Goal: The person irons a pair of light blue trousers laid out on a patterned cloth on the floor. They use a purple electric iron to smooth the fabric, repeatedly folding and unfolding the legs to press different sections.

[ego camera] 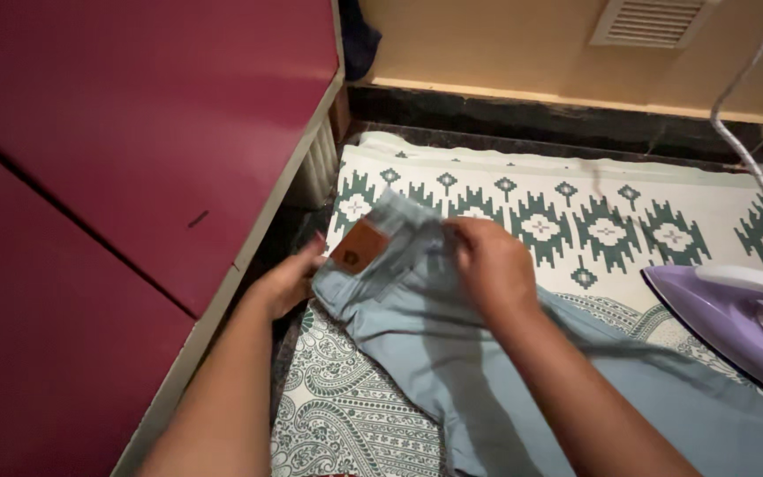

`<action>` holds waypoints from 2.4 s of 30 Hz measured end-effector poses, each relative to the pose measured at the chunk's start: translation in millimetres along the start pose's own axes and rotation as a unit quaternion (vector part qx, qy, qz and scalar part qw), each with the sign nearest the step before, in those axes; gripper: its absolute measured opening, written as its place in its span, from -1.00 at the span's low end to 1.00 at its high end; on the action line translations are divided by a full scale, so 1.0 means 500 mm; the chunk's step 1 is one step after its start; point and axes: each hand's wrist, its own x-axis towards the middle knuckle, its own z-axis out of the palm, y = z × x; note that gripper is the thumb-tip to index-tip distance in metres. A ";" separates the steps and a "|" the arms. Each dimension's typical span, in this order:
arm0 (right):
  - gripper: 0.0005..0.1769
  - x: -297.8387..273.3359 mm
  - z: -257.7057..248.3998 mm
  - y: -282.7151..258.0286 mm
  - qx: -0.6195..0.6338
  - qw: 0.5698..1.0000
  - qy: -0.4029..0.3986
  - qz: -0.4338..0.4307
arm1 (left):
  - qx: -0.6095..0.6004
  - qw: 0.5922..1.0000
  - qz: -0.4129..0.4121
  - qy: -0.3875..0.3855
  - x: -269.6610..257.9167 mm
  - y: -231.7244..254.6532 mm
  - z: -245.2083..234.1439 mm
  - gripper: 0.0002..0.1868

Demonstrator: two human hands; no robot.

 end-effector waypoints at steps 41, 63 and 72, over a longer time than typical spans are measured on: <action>-0.12 -0.553 0.043 0.119 -0.032 0.952 -0.267 -0.144 | 0.608 0.697 0.244 0.290 -0.064 0.035 0.309 -0.69; -0.51 -0.176 -0.348 0.567 -0.440 0.883 -0.143 0.082 | 0.536 0.734 0.196 0.368 -0.008 0.015 0.241 -0.48; -0.41 -0.201 -0.374 0.766 -0.497 0.826 -0.219 0.148 | 0.484 0.762 0.229 0.363 -0.003 0.037 0.205 -0.43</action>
